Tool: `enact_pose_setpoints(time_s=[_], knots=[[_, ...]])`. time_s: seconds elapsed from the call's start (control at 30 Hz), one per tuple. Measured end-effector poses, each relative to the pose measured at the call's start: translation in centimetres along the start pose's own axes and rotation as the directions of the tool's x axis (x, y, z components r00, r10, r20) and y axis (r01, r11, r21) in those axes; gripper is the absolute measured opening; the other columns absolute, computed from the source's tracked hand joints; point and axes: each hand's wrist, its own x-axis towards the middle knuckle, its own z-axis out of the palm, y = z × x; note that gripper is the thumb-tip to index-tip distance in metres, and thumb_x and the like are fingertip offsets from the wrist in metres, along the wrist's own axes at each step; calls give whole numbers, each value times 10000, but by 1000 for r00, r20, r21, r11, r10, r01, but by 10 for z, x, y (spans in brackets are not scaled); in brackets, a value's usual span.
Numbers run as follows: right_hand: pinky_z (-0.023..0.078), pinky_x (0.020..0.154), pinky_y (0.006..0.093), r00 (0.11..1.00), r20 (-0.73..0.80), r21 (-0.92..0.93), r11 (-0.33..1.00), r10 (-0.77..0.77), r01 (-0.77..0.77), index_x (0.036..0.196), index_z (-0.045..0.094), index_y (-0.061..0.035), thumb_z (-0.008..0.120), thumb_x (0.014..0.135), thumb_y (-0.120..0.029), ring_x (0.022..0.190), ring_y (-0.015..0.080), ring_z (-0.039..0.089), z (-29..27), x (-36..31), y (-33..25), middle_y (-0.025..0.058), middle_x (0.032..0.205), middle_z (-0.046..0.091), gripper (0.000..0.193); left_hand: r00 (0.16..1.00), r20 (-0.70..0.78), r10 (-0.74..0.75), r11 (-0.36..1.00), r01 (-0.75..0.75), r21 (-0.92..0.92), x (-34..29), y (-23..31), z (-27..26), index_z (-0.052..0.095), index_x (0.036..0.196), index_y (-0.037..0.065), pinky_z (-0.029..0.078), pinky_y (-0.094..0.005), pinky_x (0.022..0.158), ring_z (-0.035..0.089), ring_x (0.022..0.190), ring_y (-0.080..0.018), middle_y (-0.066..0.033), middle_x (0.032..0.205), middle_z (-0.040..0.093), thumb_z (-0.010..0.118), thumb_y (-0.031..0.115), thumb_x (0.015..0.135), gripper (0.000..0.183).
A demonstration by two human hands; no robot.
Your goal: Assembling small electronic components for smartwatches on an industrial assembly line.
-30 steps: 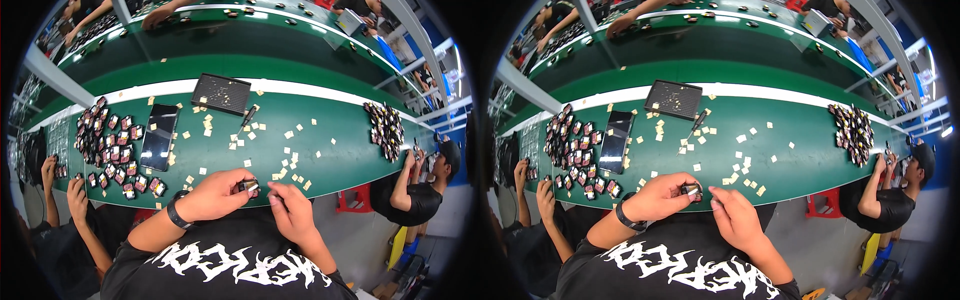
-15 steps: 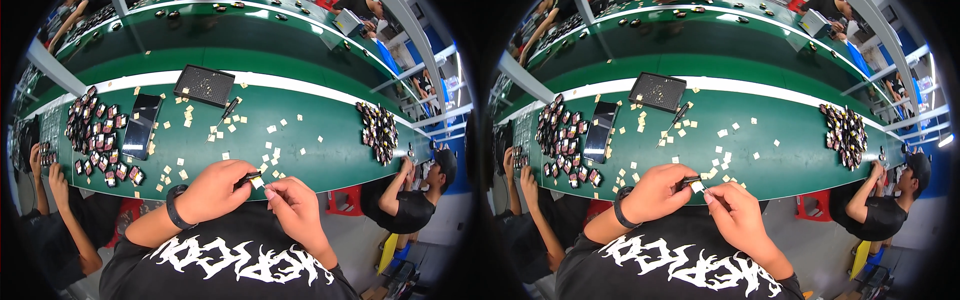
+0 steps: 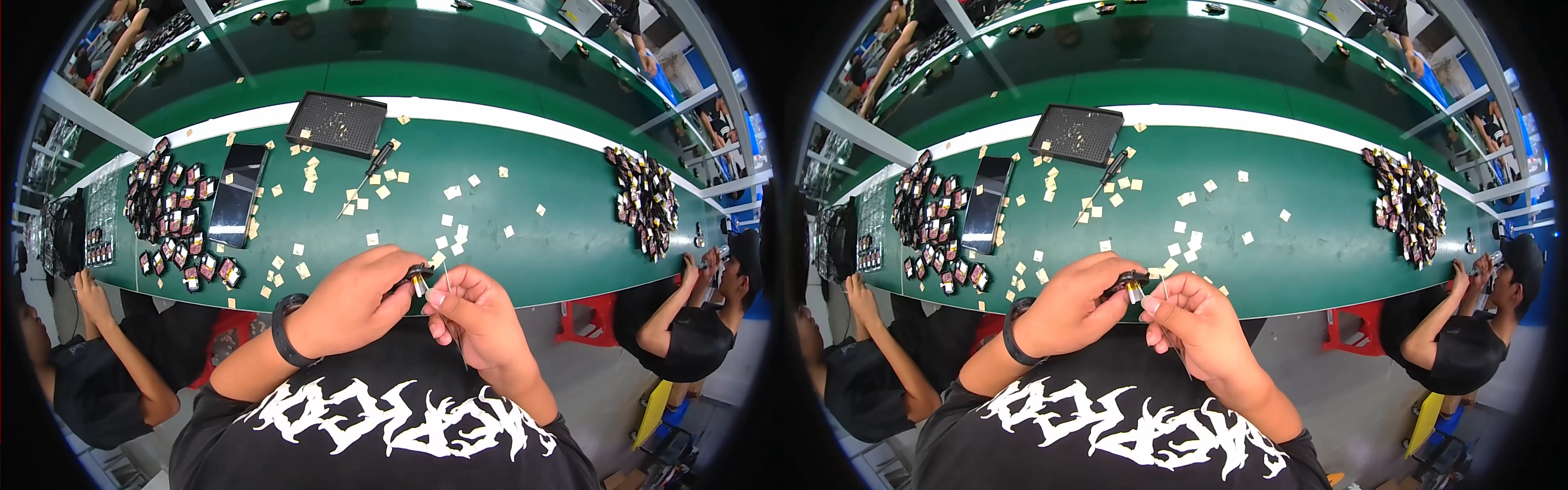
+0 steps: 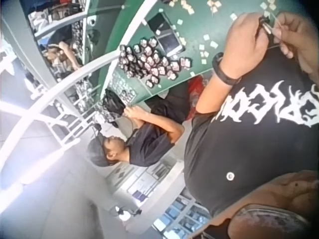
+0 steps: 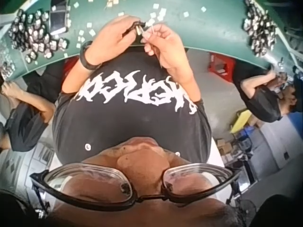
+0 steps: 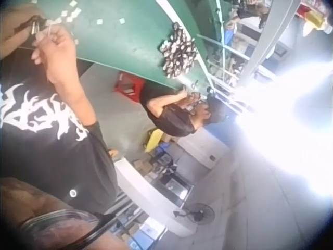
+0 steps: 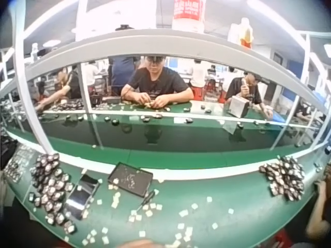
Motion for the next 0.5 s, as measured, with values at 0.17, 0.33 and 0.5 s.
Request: enact_pose_setpoints(time_s=[0.17, 0.33, 0.5], knots=[[438, 522, 229, 997, 40, 212, 974, 71, -78, 974, 600, -28, 651, 977, -34, 625, 113, 598, 4, 1, 4, 88, 839, 665, 52, 998, 39, 47, 999, -46, -23, -6, -6, -2, 569, 1221, -24, 486, -365, 737, 604, 831, -275, -145, 962, 614, 567, 20, 940, 284], [440, 526, 225, 1000, 5, 88, 996, -4, 3, 984, 592, -21, 658, 968, -15, 635, 102, 597, 11, 0, 11, 84, 829, 659, 68, 990, 133, -54, 971, 83, -224, -15, -10, -10, 552, 1230, -31, 461, -295, 621, 574, 680, -164, -98, 931, 612, 532, 78, 1008, 248], [466, 548, 212, 996, 9, -239, 967, -87, 86, 1003, 579, -11, 660, 967, -10, 658, 83, 611, 13, -3, 12, 64, 834, 655, 88, 911, 328, -251, 677, 407, -613, -24, -14, -12, 526, 1238, -40, 407, -227, 518, 508, 573, -57, -54, 916, 597, 494, 118, 1045, 252]])
